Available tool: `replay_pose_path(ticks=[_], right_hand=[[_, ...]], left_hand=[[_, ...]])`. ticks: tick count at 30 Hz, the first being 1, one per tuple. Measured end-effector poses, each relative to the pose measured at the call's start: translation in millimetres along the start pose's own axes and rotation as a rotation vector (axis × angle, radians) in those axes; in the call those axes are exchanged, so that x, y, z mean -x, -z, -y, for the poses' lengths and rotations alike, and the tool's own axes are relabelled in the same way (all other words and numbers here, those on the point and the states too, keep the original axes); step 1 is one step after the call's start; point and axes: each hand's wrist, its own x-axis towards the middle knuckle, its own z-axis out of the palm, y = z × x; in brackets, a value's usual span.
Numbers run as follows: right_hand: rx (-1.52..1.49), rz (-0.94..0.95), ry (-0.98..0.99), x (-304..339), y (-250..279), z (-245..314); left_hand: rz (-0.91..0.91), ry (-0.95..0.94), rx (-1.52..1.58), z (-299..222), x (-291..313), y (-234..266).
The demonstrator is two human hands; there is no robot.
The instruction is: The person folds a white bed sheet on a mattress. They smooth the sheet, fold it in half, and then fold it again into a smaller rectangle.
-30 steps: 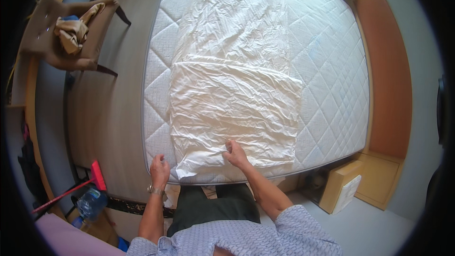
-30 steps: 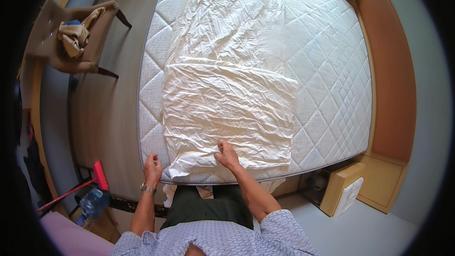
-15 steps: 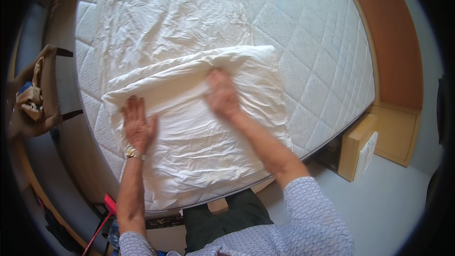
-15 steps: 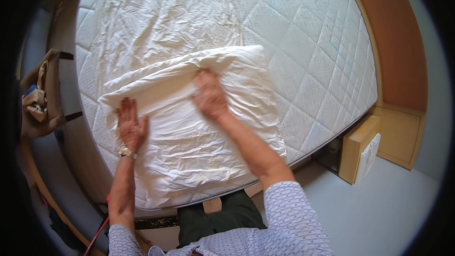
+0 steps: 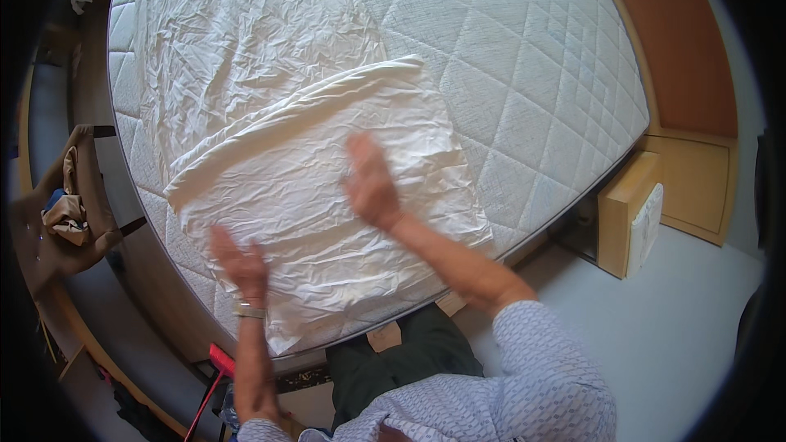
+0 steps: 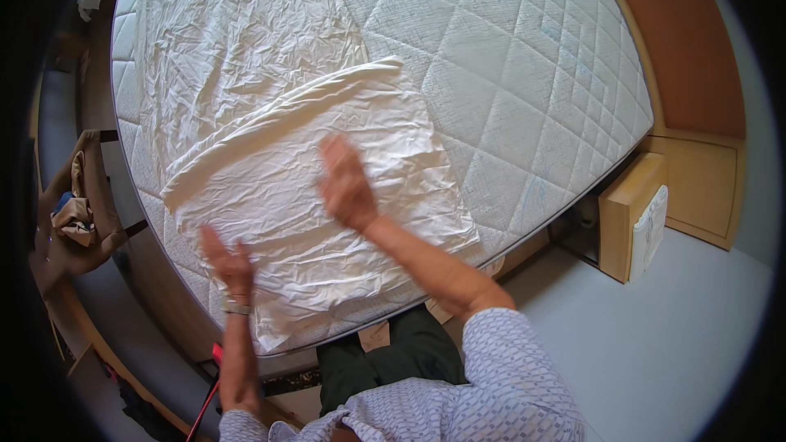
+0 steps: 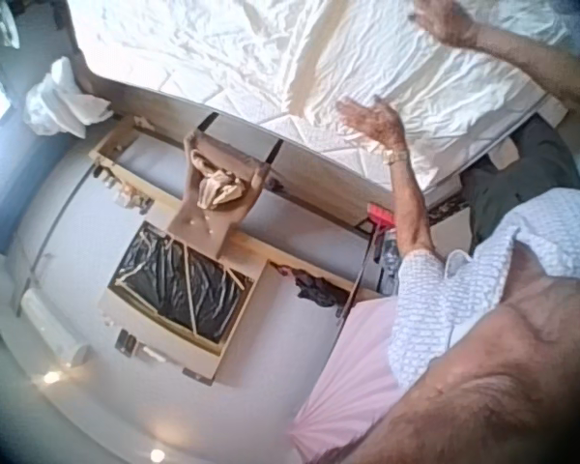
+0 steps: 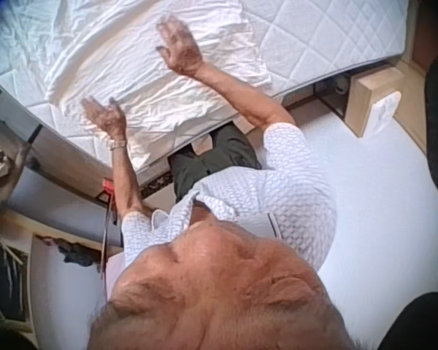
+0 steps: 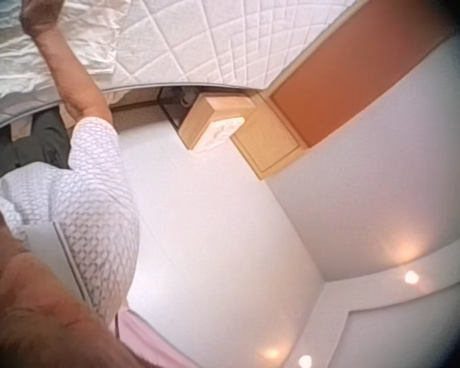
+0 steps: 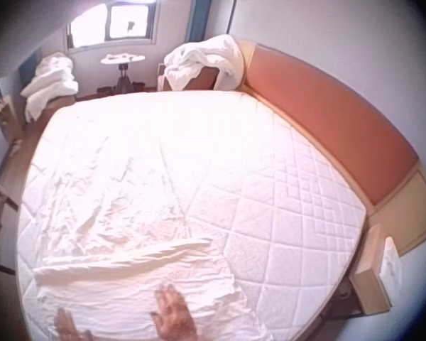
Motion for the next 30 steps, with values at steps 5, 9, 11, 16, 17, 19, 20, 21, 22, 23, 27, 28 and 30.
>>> replay_pose_path(ticks=[5,9,11,16,17,19,20,21,22,23,27,28,30], right_hand=[[-0.003,0.113,0.091,72,-32,-9],[0.568,0.151,-0.105,120,69,-124],[0.715,0.189,-0.216,139,102,-150],[0.781,0.102,-0.338,131,128,-122],[0.777,0.037,-0.447,123,128,-103],[0.598,0.033,-0.240,126,90,-39],[0.333,0.052,-0.195,134,60,0],[0.144,-0.017,-0.112,144,20,39],[-0.065,0.089,-0.096,156,-12,72],[-0.131,0.129,0.000,168,-43,96],[0.101,0.357,-0.095,212,-35,48],[0.179,0.265,-0.049,222,-10,20],[0.388,0.257,-0.187,240,53,-33]], left_hand=[[0.342,-0.151,0.087,-106,49,-58],[0.385,0.020,-0.126,-7,94,-16],[0.362,0.096,-0.174,42,120,-2],[0.431,0.269,-0.379,118,145,50],[0.244,0.205,-0.349,114,143,58],[-0.046,0.102,-0.273,90,134,73],[-0.059,0.137,-0.156,61,132,67],[-0.036,0.201,0.022,24,133,53],[0.023,0.162,0.126,-12,133,36],[0.088,0.108,0.199,-49,137,13],[0.350,0.043,0.048,-78,167,-26],[0.197,-0.018,-0.023,-59,180,-22],[0.313,0.161,-0.178,-10,213,2]])
